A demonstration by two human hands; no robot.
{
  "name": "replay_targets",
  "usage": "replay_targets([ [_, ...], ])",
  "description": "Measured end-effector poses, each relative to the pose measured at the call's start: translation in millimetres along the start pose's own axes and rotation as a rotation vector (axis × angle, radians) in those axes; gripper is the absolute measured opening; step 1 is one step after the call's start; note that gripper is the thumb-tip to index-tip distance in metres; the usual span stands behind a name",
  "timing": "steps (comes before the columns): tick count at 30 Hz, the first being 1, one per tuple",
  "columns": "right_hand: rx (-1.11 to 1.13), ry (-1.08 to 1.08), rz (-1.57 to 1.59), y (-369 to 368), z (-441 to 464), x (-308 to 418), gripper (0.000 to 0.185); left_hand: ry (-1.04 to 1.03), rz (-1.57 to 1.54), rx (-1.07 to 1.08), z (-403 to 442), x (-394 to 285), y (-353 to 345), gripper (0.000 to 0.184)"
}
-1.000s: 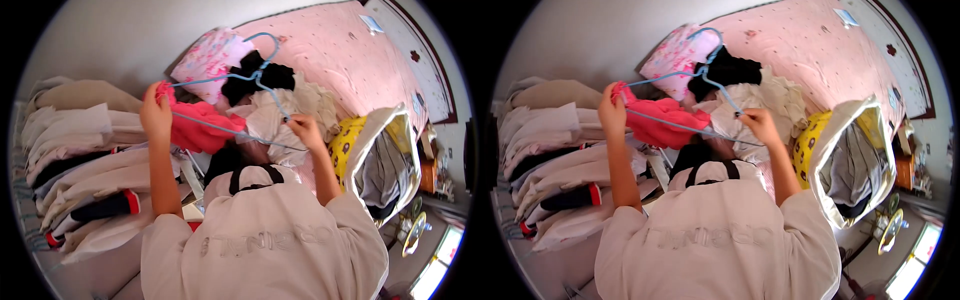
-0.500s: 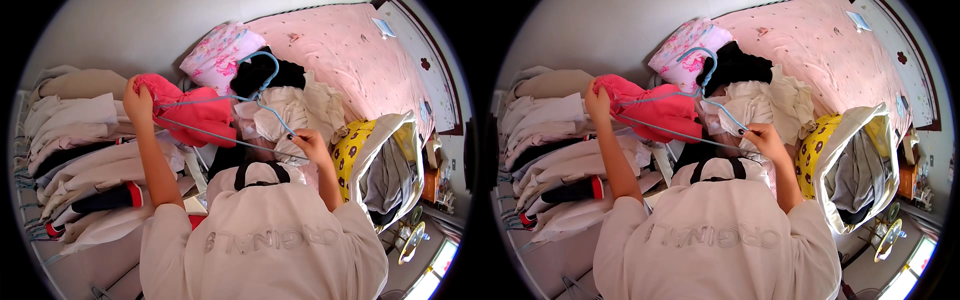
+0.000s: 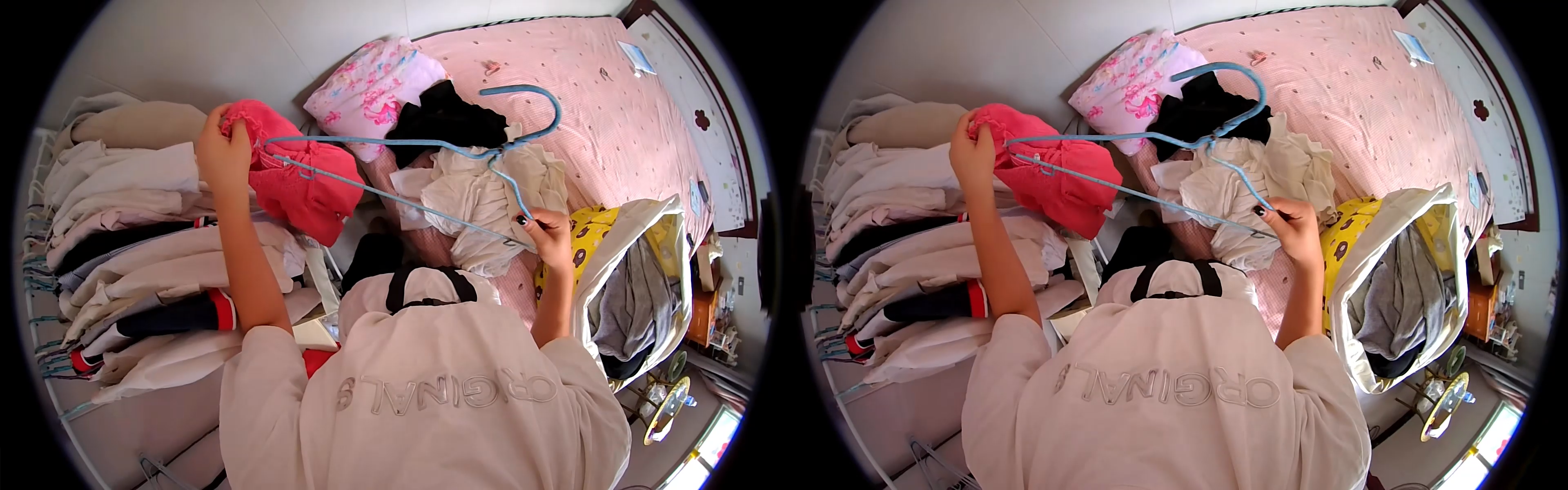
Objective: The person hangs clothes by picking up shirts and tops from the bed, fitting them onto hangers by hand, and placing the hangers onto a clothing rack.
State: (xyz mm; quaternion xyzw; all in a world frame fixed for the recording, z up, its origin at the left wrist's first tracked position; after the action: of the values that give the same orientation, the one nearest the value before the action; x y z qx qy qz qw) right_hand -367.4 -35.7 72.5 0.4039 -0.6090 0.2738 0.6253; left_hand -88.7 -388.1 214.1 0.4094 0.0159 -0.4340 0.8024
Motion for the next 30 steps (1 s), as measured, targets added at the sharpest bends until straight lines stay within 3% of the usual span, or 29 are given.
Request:
replay_targets([
  [7, -0.083, 0.182, -0.01, -38, 11, 5, 0.01, -0.029, -0.275, -0.057, 1, -1, -7, 0.024],
  [13, -0.141, -0.052, 0.141, -94, -10, 22, 0.012, -0.141, -0.299, -0.113, -8, -30, -13, 0.031],
  [17, -0.073, -0.18, 0.019, -102, -18, 33, 0.011, -0.071, -0.315, -0.011, -14, -45, -15, 0.028],
  [19, -0.066, -0.045, -0.073, -98, -16, 50, 0.011, -0.089, -0.366, 0.055, -17, -53, -17, 0.028],
  [22, -0.031, 0.055, -0.123, -92, -7, 57, 0.011, 0.04, -0.455, 0.226, -36, -82, -15, 0.026],
  [23, -0.011, 0.075, -0.126, -89, -1, 57, 0.011, -0.129, -0.408, 0.163, -36, -86, -11, 0.027],
  [26, -0.014, 0.23, -0.117, -72, 11, 57, 0.011, -0.049, -0.244, 0.274, -34, -91, 10, 0.031],
  [30, 0.016, 0.191, -0.128, -58, 21, 51, 0.011, -0.412, 0.085, 0.361, -31, -110, 33, 0.035],
])
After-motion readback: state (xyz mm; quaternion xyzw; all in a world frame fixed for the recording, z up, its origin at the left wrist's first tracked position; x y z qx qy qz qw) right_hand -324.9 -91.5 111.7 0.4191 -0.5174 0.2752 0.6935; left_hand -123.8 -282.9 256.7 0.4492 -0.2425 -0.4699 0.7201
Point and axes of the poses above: each hand's wrist, its own z-axis towards the middle knuckle, its own y-axis out of the back of the hand, x = y × z, the point moved 7 cm from there along z, towards the middle knuckle, and after that the axes turned 8 degrees about -y, right-handed, at the moved point
